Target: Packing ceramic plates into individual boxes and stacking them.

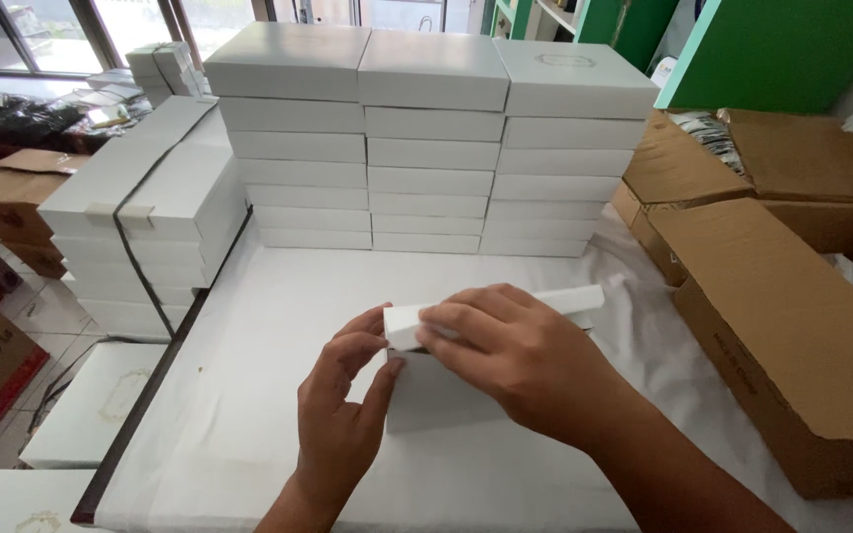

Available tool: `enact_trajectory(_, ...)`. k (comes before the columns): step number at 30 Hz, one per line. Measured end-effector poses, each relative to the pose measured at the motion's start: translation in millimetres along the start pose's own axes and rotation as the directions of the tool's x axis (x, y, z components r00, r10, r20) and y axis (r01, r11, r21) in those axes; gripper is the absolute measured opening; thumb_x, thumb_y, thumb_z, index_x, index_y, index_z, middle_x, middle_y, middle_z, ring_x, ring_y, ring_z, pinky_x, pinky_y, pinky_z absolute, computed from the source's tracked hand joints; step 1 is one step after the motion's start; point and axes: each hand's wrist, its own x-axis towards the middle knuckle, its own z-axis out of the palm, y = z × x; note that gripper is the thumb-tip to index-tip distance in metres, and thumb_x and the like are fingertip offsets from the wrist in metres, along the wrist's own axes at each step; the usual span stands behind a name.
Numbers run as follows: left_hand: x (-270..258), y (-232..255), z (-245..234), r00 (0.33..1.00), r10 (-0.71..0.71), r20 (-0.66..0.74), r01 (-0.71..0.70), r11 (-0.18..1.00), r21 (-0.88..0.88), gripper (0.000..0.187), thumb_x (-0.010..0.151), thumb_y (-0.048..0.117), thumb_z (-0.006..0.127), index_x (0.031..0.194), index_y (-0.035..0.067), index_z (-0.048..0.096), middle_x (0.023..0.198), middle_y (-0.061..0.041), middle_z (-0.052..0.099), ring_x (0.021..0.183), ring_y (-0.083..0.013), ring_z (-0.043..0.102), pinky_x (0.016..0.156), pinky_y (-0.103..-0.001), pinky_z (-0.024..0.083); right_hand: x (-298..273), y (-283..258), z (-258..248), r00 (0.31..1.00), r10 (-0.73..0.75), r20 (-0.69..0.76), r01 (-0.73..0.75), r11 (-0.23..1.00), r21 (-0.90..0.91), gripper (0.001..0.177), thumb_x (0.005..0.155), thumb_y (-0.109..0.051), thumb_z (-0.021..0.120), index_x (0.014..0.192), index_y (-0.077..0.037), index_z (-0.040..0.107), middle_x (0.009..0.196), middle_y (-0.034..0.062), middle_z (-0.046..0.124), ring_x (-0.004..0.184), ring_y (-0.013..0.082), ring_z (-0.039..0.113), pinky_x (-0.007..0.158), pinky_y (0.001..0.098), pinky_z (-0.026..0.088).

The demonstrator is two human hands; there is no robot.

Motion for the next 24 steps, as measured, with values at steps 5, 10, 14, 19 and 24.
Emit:
enact_trajectory(5, 0.8, -0.1, -0.3, 1.000, -0.021, 0.001, 0.021, 1.000, 0.007, 0.016, 0.096, 0.005, 0.062, 0.112, 0.003, 0.057, 0.138, -0.024, 0.064, 0.126, -0.0293, 0.067, 0.107, -0.037, 0.059, 1.7, 3.2, 0.1, 0.997, -0.072, 0.010, 0.072, 0.995, -0.068, 0.014, 0.102, 0.000, 0.058, 0.111, 0.005, 0.066, 0.118, 0.0178, 0.065, 0.100, 0.0330, 0.063, 0.084, 0.0446, 0.054)
enact_trajectory(10, 1.4, 0.8, -1.1, 0.999, -0.035, 0.000, 0.035, 0.999, 0.011, 0.014, 0.096, 0.006, 0.063, 0.109, 0.003, 0.059, 0.136, -0.024, 0.065, 0.127, -0.0307, 0.067, 0.108, -0.039, 0.060, 1.3, 5.9, 0.7, 0.989, -0.150, 0.011, 0.150, 0.978, -0.141, 0.013, 0.101, 0.002, 0.059, 0.109, 0.006, 0.068, 0.115, 0.0196, 0.065, 0.096, 0.0322, 0.064, 0.081, 0.0432, 0.055)
enact_trajectory(14, 0.2, -2.6, -0.1, 0.999, -0.042, -0.007, 0.042, 0.999, -0.010, 0.015, 0.097, 0.007, 0.063, 0.111, 0.003, 0.058, 0.137, -0.023, 0.065, 0.129, -0.0302, 0.066, 0.109, -0.039, 0.059, 3.9, 9.7, -1.6, 0.979, -0.201, 0.040, 0.205, 0.965, -0.161, 0.013, 0.102, 0.001, 0.058, 0.107, 0.006, 0.068, 0.114, 0.0188, 0.064, 0.095, 0.0299, 0.063, 0.082, 0.0411, 0.055)
enact_trajectory(19, 1.6, 0.6, -0.6, 1.000, -0.027, -0.004, 0.027, 0.999, 0.022, 0.016, 0.097, 0.006, 0.061, 0.112, 0.003, 0.058, 0.134, -0.022, 0.066, 0.130, -0.0322, 0.066, 0.108, -0.039, 0.060, 8.0, 12.8, -3.2, 0.973, -0.220, 0.069, 0.230, 0.952, -0.202, 0.010, 0.102, -0.001, 0.060, 0.106, 0.005, 0.068, 0.111, 0.0165, 0.064, 0.093, 0.0273, 0.064, 0.082, 0.0395, 0.056)
enact_trajectory(24, 1.2, -0.4, 0.0, 0.999, -0.043, -0.013, 0.043, 0.999, -0.018, 0.015, 0.097, 0.004, 0.062, 0.111, 0.004, 0.060, 0.135, -0.021, 0.066, 0.127, -0.0294, 0.067, 0.106, -0.039, 0.061, 10.4, 11.9, -5.4, 0.964, -0.264, 0.043, 0.267, 0.944, -0.193, 0.012, 0.104, -0.001, 0.060, 0.096, 0.003, 0.067, 0.107, 0.0140, 0.061, 0.084, 0.0248, 0.059, 0.077, 0.0361, 0.054)
